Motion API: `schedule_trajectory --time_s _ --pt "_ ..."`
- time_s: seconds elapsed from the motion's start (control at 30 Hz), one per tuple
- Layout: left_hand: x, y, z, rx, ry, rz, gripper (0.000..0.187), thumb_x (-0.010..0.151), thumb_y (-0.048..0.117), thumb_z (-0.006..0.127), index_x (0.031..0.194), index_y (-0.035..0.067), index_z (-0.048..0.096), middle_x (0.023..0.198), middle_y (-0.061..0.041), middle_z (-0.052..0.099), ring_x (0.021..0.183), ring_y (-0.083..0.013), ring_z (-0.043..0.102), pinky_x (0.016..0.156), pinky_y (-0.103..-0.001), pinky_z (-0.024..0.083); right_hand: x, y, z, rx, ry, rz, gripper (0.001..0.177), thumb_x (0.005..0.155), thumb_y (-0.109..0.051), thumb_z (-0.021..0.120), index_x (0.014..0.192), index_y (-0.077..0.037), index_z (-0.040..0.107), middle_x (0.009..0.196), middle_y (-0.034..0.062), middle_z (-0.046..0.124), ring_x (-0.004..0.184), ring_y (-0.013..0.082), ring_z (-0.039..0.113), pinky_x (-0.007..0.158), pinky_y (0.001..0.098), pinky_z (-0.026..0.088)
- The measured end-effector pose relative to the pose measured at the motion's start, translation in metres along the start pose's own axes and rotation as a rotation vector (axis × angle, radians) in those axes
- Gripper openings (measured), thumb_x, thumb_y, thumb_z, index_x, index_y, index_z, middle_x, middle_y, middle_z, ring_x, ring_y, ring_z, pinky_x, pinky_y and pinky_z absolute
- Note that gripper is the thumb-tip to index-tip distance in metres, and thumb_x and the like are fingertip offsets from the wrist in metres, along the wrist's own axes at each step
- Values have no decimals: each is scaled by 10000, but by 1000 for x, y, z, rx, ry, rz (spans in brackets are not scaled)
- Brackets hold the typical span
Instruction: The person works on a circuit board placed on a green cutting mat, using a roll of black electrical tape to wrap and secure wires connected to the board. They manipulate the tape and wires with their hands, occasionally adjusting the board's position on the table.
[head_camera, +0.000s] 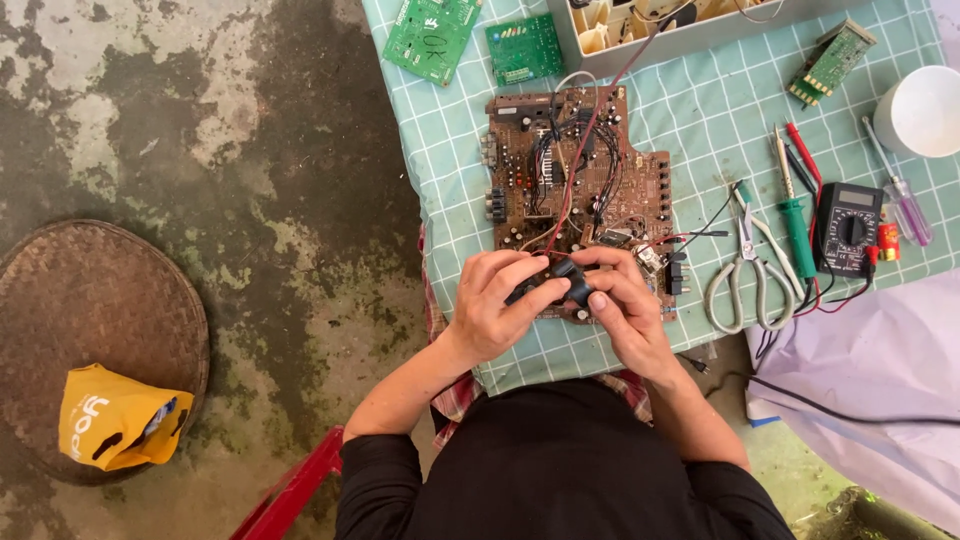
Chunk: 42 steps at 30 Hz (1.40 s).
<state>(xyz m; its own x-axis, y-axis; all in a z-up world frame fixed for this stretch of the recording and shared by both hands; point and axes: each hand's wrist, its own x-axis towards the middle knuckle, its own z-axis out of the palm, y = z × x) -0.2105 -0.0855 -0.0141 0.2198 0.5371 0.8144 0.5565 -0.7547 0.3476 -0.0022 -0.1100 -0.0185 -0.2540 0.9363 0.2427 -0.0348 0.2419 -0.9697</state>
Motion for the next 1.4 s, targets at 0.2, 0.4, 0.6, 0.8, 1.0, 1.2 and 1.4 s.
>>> schedule_trajectory --time_s 0.2,0.4,0.6,0.8,1.0,1.2,1.4 --pt "2 -5 -1 -56 -57 9 73 995 197 685 997 205 758 1176 -47 686 1063 -270 661 917 -409 509 -1 0 1 4 11 -15 250 1025 -149 555 1009 25 733 1326 230 542 1141 324 661 1028 498 487" --pt "6 10 10 -525 -115 -428 210 922 230 784 1099 120 756 1048 -80 699 969 -294 696 847 -401 565 -1 3 4 -168 55 -160 134 985 -93 636 979 38 667 1287 258 559 1160 427 644 998 539 489" --pt "9 14 21 -628 -18 -592 108 928 166 782 1002 88 771 966 -95 714 922 -274 714 811 -370 563 -8 10 3 -322 170 -282 130 966 -100 679 987 28 668 1305 269 564 1214 439 628 1054 540 483" --pt "18 25 27 -532 33 -531 23 937 93 756 956 83 762 948 -72 722 899 -268 716 830 -377 570 -9 23 3 -419 266 -316 108 952 -103 711 969 -2 676 1293 245 565 1184 433 642 1054 523 492" --pt "15 23 33 -536 53 -506 45 959 89 723 921 66 734 951 -77 744 913 -294 727 828 -380 581 -10 21 5 -396 280 -309 97 956 -90 710 973 -6 666 1300 240 550 1202 447 644 1059 520 493" --pt "12 19 40 -629 46 -535 70 971 73 701 903 60 710 933 -86 739 897 -292 722 829 -372 564 -15 30 3 -325 274 -305 96 941 -77 724 965 2 674 1288 243 538 1230 482 633 1067 538 489" --pt "9 14 46 -702 43 -573 91 977 79 694 888 59 697 924 -91 736 889 -276 720 824 -383 553 -13 31 4 -268 278 -315 95 941 -65 726 955 14 675 1289 254 536 1237 496 627 1066 560 481"
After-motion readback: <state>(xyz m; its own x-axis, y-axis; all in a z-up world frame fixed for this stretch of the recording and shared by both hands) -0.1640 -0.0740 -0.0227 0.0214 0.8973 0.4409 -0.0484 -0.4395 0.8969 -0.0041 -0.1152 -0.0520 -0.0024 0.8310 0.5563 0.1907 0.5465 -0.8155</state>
